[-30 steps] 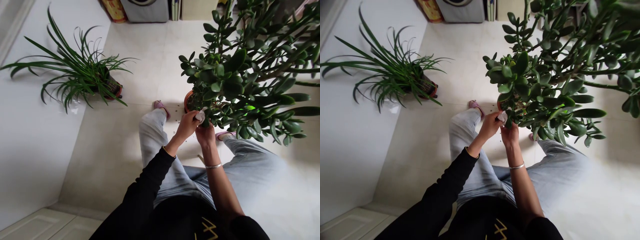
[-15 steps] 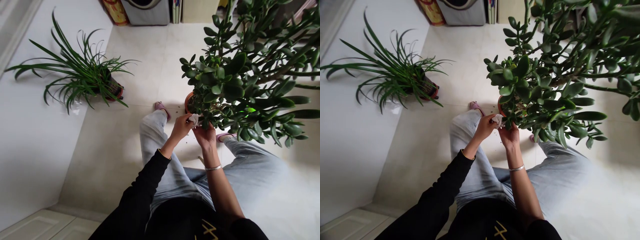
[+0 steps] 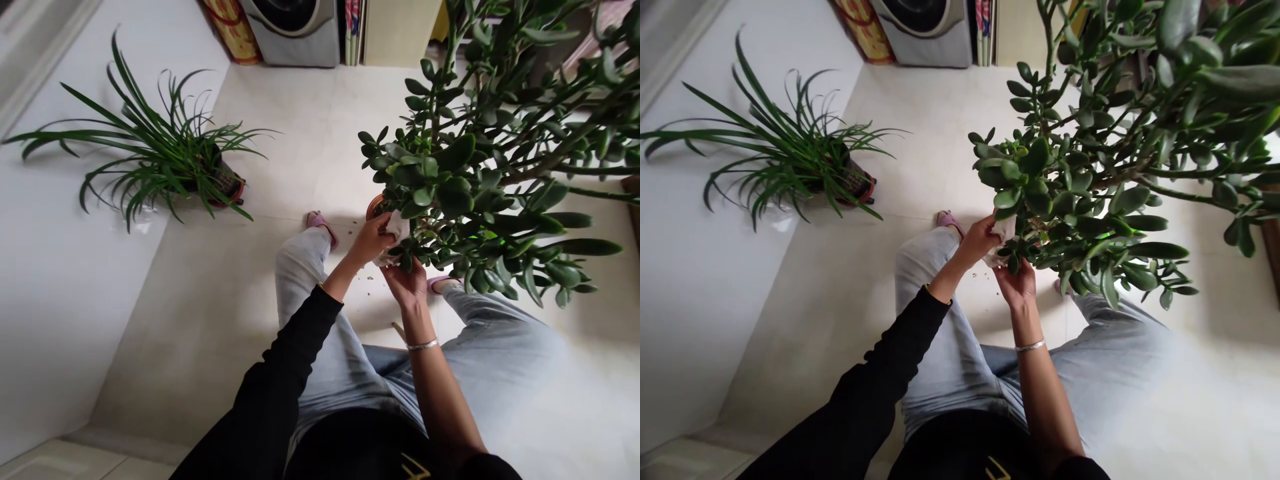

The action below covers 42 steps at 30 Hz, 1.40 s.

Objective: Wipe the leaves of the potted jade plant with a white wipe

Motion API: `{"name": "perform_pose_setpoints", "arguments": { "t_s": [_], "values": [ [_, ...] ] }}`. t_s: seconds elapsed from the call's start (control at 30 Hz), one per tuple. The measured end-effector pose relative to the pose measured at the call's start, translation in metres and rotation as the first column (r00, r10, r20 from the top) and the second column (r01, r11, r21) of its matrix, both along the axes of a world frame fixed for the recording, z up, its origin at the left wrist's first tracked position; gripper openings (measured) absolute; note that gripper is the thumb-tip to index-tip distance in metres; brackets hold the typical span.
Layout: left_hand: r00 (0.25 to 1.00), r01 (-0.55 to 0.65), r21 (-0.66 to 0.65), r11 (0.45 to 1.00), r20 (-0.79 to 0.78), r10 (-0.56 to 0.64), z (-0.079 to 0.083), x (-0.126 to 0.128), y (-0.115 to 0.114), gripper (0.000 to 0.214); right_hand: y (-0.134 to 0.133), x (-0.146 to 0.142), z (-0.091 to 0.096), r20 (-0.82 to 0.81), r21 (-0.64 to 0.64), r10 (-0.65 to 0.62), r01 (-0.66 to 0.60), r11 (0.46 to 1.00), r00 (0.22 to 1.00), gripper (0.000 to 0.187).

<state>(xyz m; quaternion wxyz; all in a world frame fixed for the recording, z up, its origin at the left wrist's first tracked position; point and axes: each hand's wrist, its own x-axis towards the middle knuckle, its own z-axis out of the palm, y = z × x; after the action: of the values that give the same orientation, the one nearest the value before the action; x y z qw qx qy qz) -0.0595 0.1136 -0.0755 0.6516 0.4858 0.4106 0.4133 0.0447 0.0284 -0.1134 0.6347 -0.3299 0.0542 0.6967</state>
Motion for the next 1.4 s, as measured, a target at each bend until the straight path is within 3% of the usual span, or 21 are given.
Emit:
{"name": "perform_pose_setpoints", "arguments": {
  "t_s": [0.2, 0.47, 0.7, 0.93, 1.2, 1.4],
  "values": [
    [0.986, 0.076, -0.054, 0.996, 0.153, -0.067, -0.019, 0.006, 0.006, 0.042, -0.001, 0.003, -0.004, -0.023, -0.021, -0.015, 0.014, 1.000, 1.000, 0.024],
    [0.969, 0.179, 0.058, 0.982, 0.163, -0.186, -0.024, 0.014, 0.011, 0.047, 0.000, 0.003, -0.004, -0.021, -0.023, -0.012, 0.012, 1.000, 1.000, 0.026],
    [1.000, 0.002, 0.198, 0.980, 0.029, -0.008, -0.034, 0.021, 0.007, 0.027, 0.002, 0.002, 0.001, -0.097, -0.062, -0.035, 0.029, 0.998, 0.995, 0.019],
    [0.974, -0.091, 0.293, 0.952, -0.172, 0.146, -0.029, 0.024, 0.008, 0.023, 0.003, 0.003, 0.009, -0.066, -0.041, -0.008, 0.005, 0.999, 0.998, 0.022],
    [0.998, -0.057, 0.211, 0.976, 0.020, 0.054, -0.038, 0.021, 0.005, 0.036, 0.005, 0.003, 0.005, -0.045, -0.030, -0.002, 0.001, 1.000, 0.999, 0.020],
    [0.989, -0.138, 0.194, 0.971, -0.021, 0.144, -0.039, 0.025, 0.006, 0.027, 0.004, 0.001, 0.004, -0.062, -0.030, -0.006, 0.004, 1.000, 0.998, 0.022]
  ]
}}
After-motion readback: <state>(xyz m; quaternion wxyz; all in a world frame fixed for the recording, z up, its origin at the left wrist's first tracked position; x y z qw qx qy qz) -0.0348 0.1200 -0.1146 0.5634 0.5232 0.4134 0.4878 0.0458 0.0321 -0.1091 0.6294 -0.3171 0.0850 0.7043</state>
